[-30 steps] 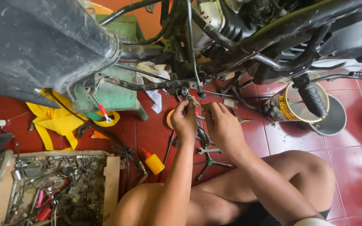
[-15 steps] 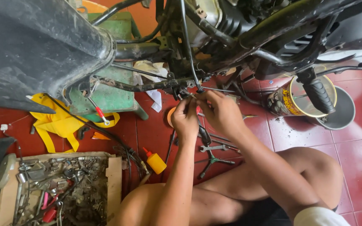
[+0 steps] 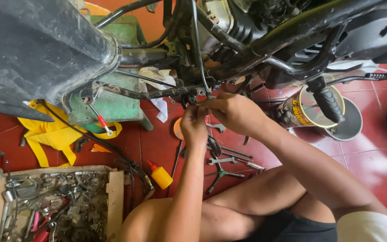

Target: Performing a final check and adjustment of engine components and wiring on a motorcycle frame using hand tools.

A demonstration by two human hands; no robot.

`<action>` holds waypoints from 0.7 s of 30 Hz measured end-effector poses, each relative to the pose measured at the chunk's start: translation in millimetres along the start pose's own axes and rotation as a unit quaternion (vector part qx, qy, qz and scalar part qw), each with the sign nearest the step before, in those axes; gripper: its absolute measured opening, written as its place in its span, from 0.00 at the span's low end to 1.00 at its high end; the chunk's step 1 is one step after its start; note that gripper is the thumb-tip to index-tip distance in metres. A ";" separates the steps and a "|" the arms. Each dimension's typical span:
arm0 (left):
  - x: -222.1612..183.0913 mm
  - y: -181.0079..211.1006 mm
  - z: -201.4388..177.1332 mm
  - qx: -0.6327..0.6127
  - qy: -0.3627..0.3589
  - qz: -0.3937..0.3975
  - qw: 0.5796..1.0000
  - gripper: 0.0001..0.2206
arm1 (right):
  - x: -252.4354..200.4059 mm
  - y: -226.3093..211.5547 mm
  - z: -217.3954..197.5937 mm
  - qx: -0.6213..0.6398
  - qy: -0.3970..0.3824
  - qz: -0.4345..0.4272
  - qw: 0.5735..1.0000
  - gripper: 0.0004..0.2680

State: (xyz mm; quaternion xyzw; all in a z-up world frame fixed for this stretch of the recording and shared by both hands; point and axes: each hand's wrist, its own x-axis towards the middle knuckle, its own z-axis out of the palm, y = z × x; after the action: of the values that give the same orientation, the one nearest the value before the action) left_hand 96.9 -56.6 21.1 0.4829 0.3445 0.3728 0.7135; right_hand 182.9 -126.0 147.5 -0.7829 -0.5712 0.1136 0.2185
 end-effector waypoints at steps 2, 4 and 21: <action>4.8 -4.7 -8.2 -0.007 0.015 -0.003 1.000 0.05 | 4.1 -16.5 4.7 -0.035 -0.023 -0.002 0.999 0.10; 4.0 -4.6 -16.6 -0.014 0.031 -0.004 0.999 0.06 | 2.9 -27.1 9.4 -0.070 -0.045 -0.005 0.997 0.11; 5.8 24.5 -20.9 0.151 -0.045 0.029 0.987 0.03 | -26.1 17.4 79.0 0.031 0.232 0.094 0.968 0.04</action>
State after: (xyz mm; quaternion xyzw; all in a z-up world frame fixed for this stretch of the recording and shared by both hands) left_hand 77.0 -36.2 37.3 0.6108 0.3503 0.3151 0.6363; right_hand 155.4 -138.3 68.0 -0.8309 -0.4250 -0.0336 0.3574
